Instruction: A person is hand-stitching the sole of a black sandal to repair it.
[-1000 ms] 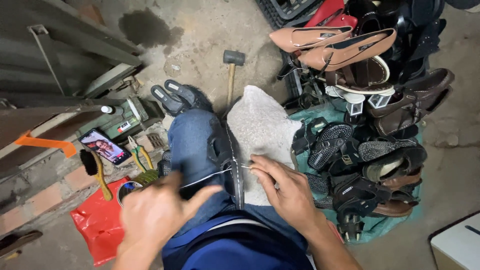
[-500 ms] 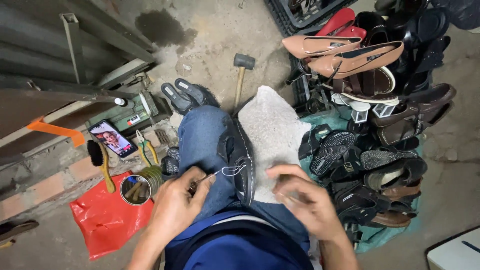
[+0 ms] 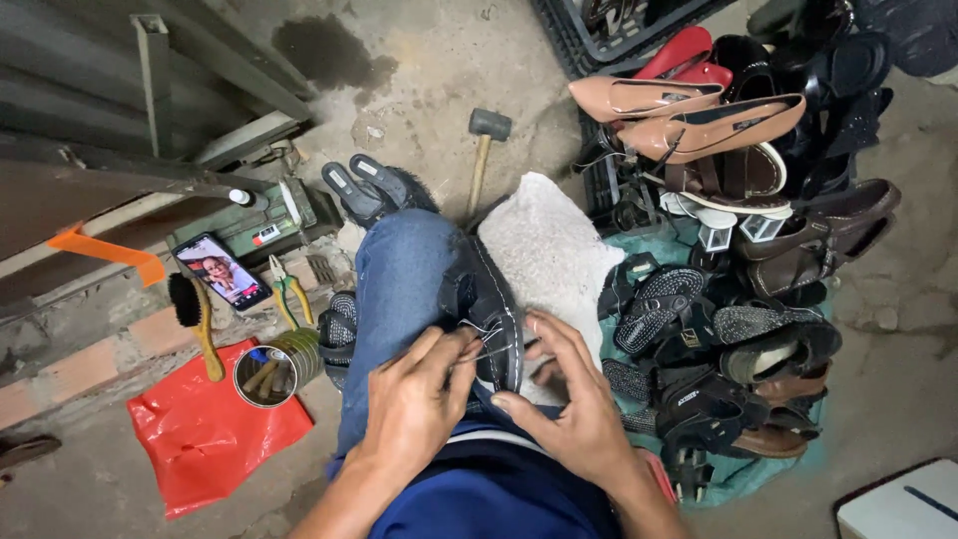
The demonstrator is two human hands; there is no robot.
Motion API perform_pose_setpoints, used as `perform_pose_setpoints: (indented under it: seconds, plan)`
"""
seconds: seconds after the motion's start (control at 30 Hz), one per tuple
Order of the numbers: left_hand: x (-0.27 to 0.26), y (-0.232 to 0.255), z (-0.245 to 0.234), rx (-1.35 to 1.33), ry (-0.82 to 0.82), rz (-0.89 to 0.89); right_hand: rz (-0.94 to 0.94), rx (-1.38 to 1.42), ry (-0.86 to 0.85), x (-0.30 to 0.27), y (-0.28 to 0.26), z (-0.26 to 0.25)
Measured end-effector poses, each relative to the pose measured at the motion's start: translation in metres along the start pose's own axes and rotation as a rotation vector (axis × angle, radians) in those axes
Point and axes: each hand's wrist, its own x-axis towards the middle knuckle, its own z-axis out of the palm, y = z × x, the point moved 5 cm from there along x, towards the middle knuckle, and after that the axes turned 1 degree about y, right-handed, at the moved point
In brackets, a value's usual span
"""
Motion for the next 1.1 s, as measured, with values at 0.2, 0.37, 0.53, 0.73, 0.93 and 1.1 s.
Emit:
perform_pose_setpoints:
  seconds: [0.2, 0.37, 0.53, 0.73, 0.93, 1.1]
  plan:
    - [0.002, -0.007, 0.011, -0.038, -0.056, -0.087, 0.056, -0.065, -0.026, 0.000, 0.009, -0.009]
    - [0.003, -0.009, 0.010, -0.118, -0.149, -0.205, 0.044, -0.087, -0.018, 0.003, 0.013, -0.009]
    - [0.003, 0.000, 0.014, -0.027, -0.080, -0.057, 0.065, -0.110, -0.041, 0.004, 0.014, -0.009]
    - [0.007, 0.001, 0.017, -0.060, -0.070, -0.030, 0.074, -0.102, -0.047, 0.004, 0.014, -0.010]
    - [-0.007, -0.028, 0.033, -0.771, -0.242, -0.583, 0.089, -0.110, -0.067, 0.004, 0.017, -0.012]
    - [-0.018, -0.024, 0.032, -0.822, -0.594, -0.508, 0.092, -0.149, -0.108, 0.007, 0.014, -0.012]
